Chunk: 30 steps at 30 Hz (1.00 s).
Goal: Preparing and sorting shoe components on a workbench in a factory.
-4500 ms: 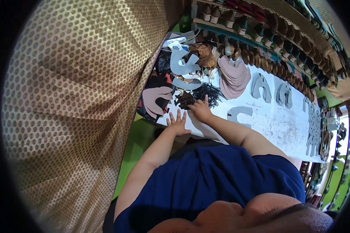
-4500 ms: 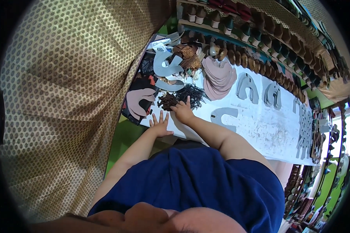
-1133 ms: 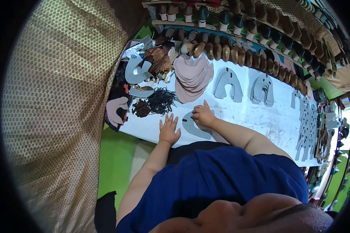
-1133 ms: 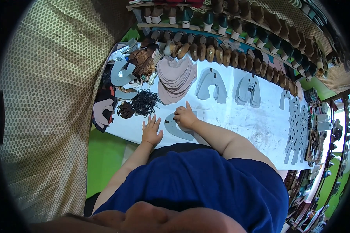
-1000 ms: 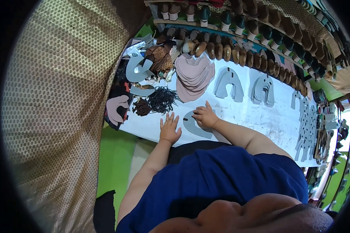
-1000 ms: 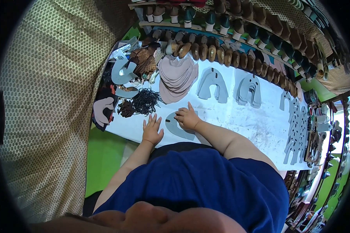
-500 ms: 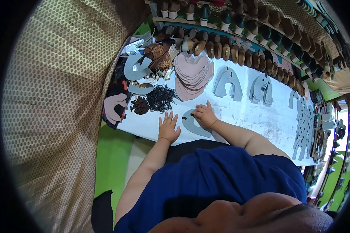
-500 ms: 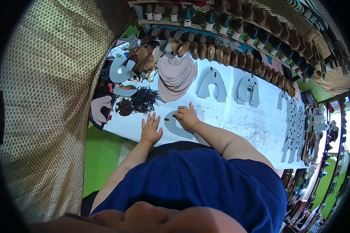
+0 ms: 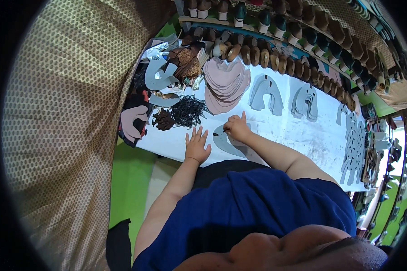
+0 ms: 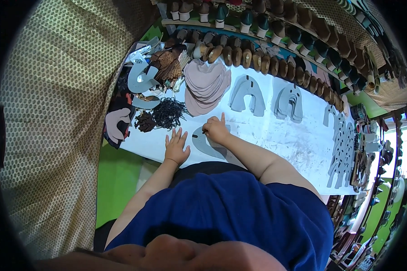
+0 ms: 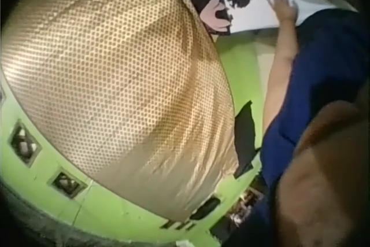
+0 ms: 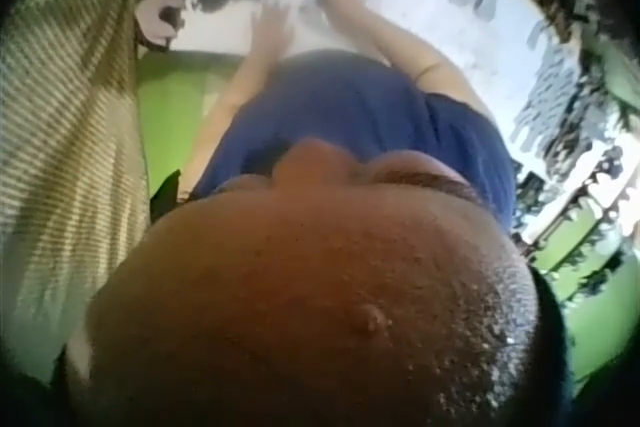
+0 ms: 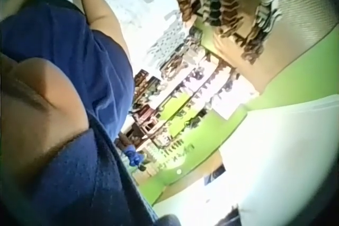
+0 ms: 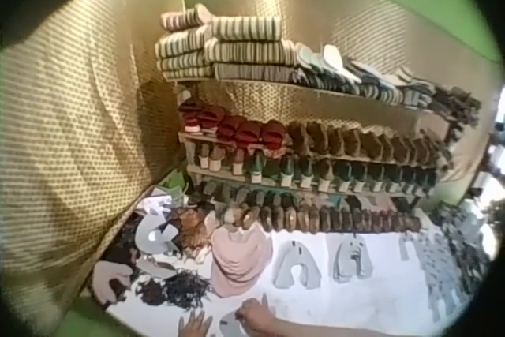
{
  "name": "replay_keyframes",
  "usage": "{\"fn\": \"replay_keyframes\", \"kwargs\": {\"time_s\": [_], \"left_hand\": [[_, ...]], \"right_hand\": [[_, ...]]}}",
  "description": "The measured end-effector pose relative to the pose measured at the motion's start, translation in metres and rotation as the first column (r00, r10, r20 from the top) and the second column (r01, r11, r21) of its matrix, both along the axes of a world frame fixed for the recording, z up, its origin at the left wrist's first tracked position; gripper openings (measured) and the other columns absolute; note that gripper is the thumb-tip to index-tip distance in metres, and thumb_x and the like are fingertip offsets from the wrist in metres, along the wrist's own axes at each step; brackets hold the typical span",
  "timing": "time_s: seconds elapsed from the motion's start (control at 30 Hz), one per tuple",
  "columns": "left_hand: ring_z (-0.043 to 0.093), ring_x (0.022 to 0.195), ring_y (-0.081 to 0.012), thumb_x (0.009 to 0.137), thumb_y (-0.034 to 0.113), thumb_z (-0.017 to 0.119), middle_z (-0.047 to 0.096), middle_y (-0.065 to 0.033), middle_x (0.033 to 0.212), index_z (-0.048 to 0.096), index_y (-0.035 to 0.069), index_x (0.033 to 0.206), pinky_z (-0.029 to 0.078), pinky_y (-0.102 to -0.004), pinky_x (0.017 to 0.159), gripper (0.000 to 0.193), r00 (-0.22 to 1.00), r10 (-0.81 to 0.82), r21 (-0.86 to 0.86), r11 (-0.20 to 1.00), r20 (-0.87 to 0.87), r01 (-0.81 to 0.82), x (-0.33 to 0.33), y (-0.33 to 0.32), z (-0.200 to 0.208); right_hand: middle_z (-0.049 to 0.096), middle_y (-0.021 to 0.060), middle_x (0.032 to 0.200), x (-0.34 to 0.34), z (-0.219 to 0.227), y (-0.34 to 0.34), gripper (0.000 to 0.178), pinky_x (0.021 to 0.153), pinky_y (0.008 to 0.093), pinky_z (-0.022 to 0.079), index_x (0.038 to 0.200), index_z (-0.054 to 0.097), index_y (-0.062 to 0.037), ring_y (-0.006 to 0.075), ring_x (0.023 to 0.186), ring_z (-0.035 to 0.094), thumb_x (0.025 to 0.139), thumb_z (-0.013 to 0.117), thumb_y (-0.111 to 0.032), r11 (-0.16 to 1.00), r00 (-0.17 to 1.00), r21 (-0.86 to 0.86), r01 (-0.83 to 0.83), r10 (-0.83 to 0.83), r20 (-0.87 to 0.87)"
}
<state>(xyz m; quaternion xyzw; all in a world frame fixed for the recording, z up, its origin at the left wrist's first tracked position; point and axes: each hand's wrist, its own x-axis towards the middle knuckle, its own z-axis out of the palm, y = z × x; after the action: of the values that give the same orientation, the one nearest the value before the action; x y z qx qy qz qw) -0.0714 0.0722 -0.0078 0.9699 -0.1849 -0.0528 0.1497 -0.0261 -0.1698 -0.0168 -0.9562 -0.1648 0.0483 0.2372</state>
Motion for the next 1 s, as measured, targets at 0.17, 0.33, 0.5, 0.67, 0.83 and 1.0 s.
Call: {"fn": "replay_keyframes", "kwargs": {"time_s": [0.17,0.33,0.5,0.67,0.83,1.0], "left_hand": [[0.022,0.148,-0.0372,0.083,0.031,0.063,0.033,-0.0135,0.158,0.046,0.017,0.146,0.012,-0.0591,0.118,0.067,1.000,0.002,-0.009,1.000,-0.003,-0.002,0.000,0.001,-0.001],[0.022,0.148,-0.0376,0.082,0.032,0.064,0.033,-0.0132,0.158,0.046,0.017,0.146,0.012,-0.0588,0.118,0.067,1.000,0.005,-0.008,1.000,-0.013,-0.005,0.001,0.000,0.001],[0.022,0.148,-0.0370,0.083,0.032,0.064,0.033,-0.0128,0.158,0.046,0.017,0.145,0.012,-0.0584,0.118,0.067,1.000,0.012,-0.015,1.000,-0.018,-0.012,0.000,0.000,0.001],[0.022,0.148,-0.0365,0.083,0.031,0.064,0.033,-0.0128,0.158,0.046,0.017,0.145,0.012,-0.0581,0.118,0.066,1.000,0.013,-0.014,1.000,-0.018,-0.014,0.001,0.000,0.002],[0.022,0.148,-0.0364,0.083,0.032,0.063,0.033,-0.0129,0.157,0.046,0.017,0.145,0.012,-0.0582,0.118,0.066,1.000,0.015,-0.012,1.000,-0.022,-0.015,0.001,0.000,0.002],[0.021,0.149,-0.0367,0.084,0.032,0.063,0.033,-0.0131,0.158,0.046,0.018,0.145,0.012,-0.0583,0.118,0.065,0.999,0.015,-0.002,1.000,-0.034,-0.015,-0.001,-0.001,0.006]], "right_hand": [[0.063,-0.0012,0.096,0.009,0.011,-0.001,0.009,0.110,0.0766,0.009,0.083,0.076,-0.0215,0.0243,0.118,0.051,0.075,0.073,-0.018,0.988,0.989,-0.102,-0.115,0.104,-0.110],[0.064,-0.0010,0.097,0.017,0.012,-0.002,0.009,0.110,0.0767,0.010,0.084,0.076,-0.0219,0.0249,0.120,0.049,0.077,0.072,-0.020,0.976,0.976,-0.130,-0.174,0.154,-0.155],[0.064,0.0014,0.097,0.020,0.017,0.004,0.009,0.110,0.0770,0.010,0.085,0.076,-0.0204,0.0252,0.120,0.050,0.079,0.069,-0.021,0.956,0.969,-0.196,-0.218,0.188,-0.159],[0.064,0.0040,0.098,0.016,0.012,0.014,0.014,0.111,0.0756,0.014,0.088,0.076,-0.0132,0.0269,0.114,0.054,0.080,0.067,-0.021,0.930,0.979,-0.312,-0.192,0.203,0.003],[0.064,0.0051,0.099,0.011,0.011,0.017,0.017,0.110,0.0746,0.017,0.092,0.074,-0.0118,0.0270,0.112,0.055,0.079,0.068,-0.021,0.929,0.983,-0.340,-0.147,0.174,0.050],[0.064,0.0036,0.106,-0.005,-0.012,-0.001,0.018,0.110,0.0726,0.020,0.096,0.071,-0.0136,0.0248,0.119,0.053,0.080,0.068,-0.021,0.969,0.970,-0.213,-0.121,0.161,0.182]]}}
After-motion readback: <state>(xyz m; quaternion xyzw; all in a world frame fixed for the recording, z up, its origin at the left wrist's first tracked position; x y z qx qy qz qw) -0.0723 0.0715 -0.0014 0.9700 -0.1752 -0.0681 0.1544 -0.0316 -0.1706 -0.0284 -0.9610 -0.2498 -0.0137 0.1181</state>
